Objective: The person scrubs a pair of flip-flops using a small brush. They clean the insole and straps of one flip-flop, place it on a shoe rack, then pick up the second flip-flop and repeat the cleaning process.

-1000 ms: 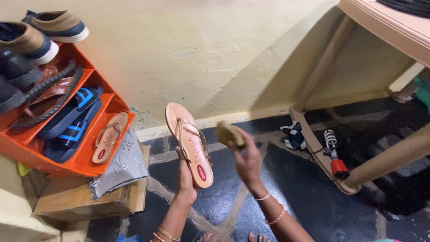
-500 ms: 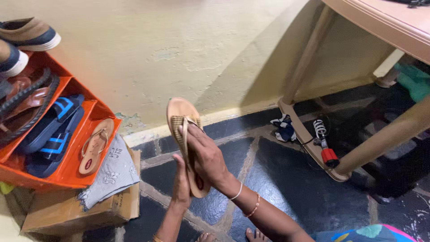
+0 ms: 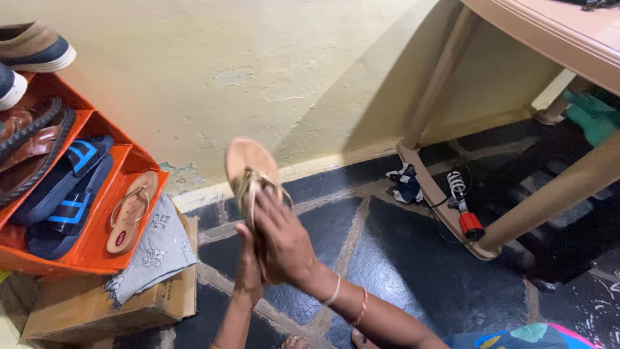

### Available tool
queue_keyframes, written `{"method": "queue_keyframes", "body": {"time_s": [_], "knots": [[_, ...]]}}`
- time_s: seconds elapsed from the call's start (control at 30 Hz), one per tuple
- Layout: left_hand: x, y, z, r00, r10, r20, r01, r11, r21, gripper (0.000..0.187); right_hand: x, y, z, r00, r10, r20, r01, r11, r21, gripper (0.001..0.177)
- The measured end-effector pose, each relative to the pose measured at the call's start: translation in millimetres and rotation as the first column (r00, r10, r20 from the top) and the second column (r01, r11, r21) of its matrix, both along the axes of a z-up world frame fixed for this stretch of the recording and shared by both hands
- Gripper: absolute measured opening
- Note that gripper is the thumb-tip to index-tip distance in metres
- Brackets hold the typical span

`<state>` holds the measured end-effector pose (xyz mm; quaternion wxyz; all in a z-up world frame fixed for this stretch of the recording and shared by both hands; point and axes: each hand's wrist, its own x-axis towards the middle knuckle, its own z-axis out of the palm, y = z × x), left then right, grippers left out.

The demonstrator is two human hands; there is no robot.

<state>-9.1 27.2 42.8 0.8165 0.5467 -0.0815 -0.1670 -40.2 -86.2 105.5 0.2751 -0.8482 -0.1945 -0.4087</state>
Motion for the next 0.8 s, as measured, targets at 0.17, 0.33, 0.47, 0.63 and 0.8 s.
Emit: {"method": "queue_keyframes", "body": {"time_s": [0.17,0.33,0.47,0.63,0.8], "knots": [[5,10,2,0.995,0.02,0.096,-0.019,1.0,-0.014,0.107,-7,1,-3,0.997,0.05,-0.056,-0.052,0.998,-0.032,0.057],[-1,5,-2,0.992,-0.025,0.123,0.028,0.999,-0.024,0.102,4,-4,-6,0.996,0.066,-0.056,-0.057,0.989,0.14,0.064],[2,15,8,0.998,0.032,0.054,-0.033,0.999,0.017,0.095,7,4,1,0.992,0.123,0.018,-0.123,0.992,0.017,0.061],[-4,9,9,0.996,-0.024,0.088,0.025,1.0,-0.016,0.089,9,-1,3,0.996,0.089,-0.021,-0.087,0.993,0.084,0.059],[4,15,4,1.0,-0.017,-0.007,0.016,0.995,-0.097,0.08,13,-3,3,0.99,0.141,0.02,-0.142,0.99,0.028,0.057]]}}
